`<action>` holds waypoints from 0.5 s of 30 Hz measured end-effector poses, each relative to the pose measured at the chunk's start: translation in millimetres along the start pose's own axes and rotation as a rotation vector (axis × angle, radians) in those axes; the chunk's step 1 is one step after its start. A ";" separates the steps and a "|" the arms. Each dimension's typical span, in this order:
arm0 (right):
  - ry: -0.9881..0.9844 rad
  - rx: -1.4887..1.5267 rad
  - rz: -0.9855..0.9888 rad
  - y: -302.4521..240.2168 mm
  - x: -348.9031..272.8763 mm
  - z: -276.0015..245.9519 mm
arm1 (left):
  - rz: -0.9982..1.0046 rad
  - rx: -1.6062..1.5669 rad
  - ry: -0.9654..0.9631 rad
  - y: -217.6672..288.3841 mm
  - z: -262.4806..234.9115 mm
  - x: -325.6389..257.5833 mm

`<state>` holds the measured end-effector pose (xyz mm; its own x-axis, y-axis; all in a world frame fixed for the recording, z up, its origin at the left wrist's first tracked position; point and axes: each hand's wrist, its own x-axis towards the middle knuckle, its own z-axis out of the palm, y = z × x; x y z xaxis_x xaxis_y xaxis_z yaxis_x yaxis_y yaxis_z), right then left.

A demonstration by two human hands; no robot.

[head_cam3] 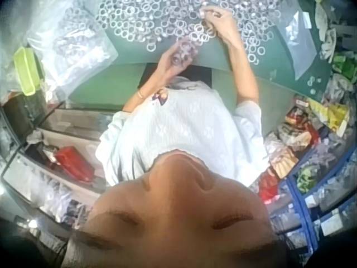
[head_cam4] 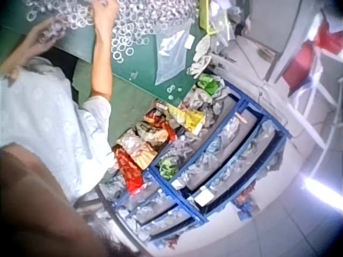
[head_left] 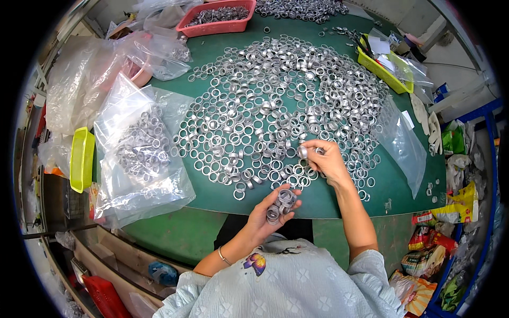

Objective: The person picks up small metal rings from a pile on a green table and places them into plastic bags.

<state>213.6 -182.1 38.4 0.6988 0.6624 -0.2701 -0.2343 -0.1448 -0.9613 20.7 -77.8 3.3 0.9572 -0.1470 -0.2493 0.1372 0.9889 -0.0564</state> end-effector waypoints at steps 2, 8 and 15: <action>-0.117 0.294 0.030 2.9 -4.9 -5.8 | -0.005 -0.008 0.001 -0.4 0.1 1.3; -0.250 0.468 0.058 -3.0 -17.2 -9.9 | -0.028 -0.009 0.026 -4.2 4.4 1.0; -0.216 0.815 0.066 -4.1 -21.0 -17.2 | -0.021 -0.037 0.009 -3.7 2.6 -0.7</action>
<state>211.5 -208.1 47.1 0.5418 0.8089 -0.2284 -0.7419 0.3325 -0.5823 20.2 -81.3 6.2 0.9518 -0.1677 -0.2569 0.1472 0.9843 -0.0972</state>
